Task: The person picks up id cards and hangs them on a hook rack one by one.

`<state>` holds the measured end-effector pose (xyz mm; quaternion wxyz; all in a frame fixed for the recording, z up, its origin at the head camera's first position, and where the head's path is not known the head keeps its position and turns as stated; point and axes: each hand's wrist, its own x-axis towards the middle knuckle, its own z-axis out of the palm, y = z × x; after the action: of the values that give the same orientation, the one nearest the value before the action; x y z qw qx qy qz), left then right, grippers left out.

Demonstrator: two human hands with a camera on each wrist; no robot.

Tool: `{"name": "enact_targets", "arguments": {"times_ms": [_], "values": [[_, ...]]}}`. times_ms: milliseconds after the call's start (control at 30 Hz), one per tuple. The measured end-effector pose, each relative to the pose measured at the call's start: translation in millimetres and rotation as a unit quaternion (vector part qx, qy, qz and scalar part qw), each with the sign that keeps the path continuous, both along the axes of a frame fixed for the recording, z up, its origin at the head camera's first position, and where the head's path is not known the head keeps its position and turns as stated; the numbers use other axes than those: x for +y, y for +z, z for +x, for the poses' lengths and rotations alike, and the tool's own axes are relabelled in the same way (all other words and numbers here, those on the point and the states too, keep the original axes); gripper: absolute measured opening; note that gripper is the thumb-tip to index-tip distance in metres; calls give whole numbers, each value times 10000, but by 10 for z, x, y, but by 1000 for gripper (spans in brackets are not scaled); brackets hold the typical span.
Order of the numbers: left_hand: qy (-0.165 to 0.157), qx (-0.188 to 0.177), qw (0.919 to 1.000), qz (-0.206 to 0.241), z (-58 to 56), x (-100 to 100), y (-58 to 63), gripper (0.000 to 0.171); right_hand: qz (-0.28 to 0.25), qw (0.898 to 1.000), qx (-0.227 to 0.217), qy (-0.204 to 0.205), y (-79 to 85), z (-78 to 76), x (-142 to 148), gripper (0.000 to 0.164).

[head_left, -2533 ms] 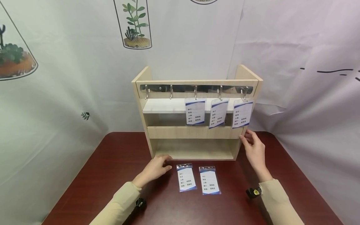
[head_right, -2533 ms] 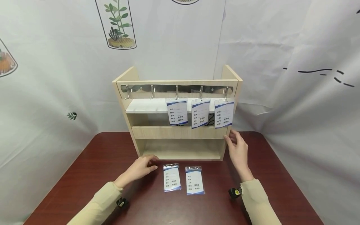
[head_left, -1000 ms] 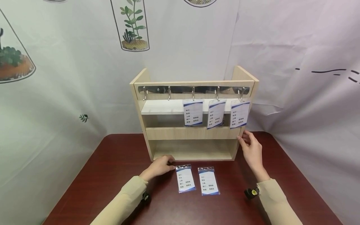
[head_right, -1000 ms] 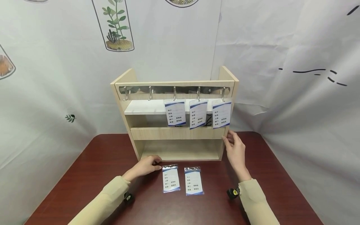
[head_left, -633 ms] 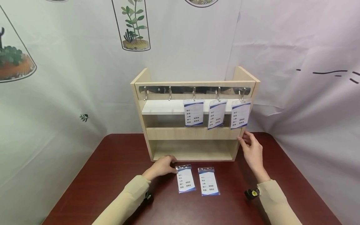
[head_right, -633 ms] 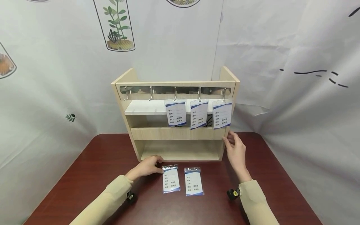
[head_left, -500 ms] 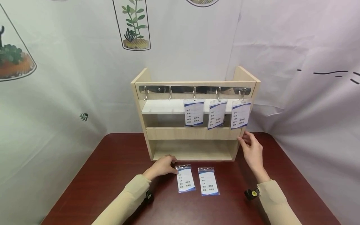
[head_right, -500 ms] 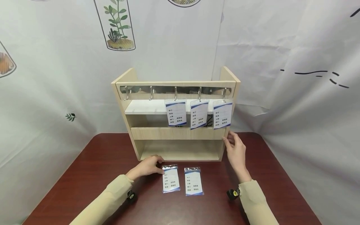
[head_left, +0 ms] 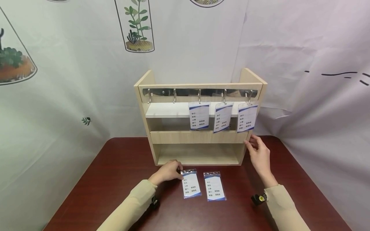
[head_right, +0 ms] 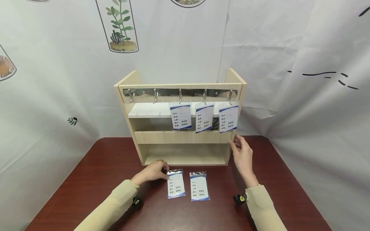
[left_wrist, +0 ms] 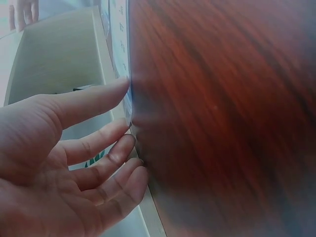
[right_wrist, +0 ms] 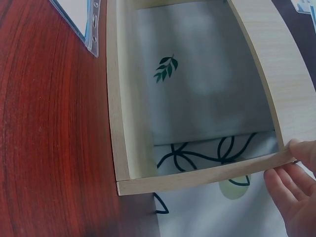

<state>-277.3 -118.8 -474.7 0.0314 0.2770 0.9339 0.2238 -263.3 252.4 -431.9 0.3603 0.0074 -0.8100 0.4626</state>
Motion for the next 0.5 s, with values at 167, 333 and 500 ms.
{"name": "enact_targets", "arguments": {"times_ms": [167, 333, 500], "values": [[-10, -16, 10000, 38, 16, 12, -5, 28, -14, 10000, -32, 10, -2, 2, -3, 33], [22, 52, 10000, 49, 38, 26, -19, 28, -31, 10000, -47, 37, 7, 3, -7, 33], [98, 106, 9998, 133, 68, 52, -22, 28, -18, 10000, -66, 27, 7, 5, -3, 33]]}}
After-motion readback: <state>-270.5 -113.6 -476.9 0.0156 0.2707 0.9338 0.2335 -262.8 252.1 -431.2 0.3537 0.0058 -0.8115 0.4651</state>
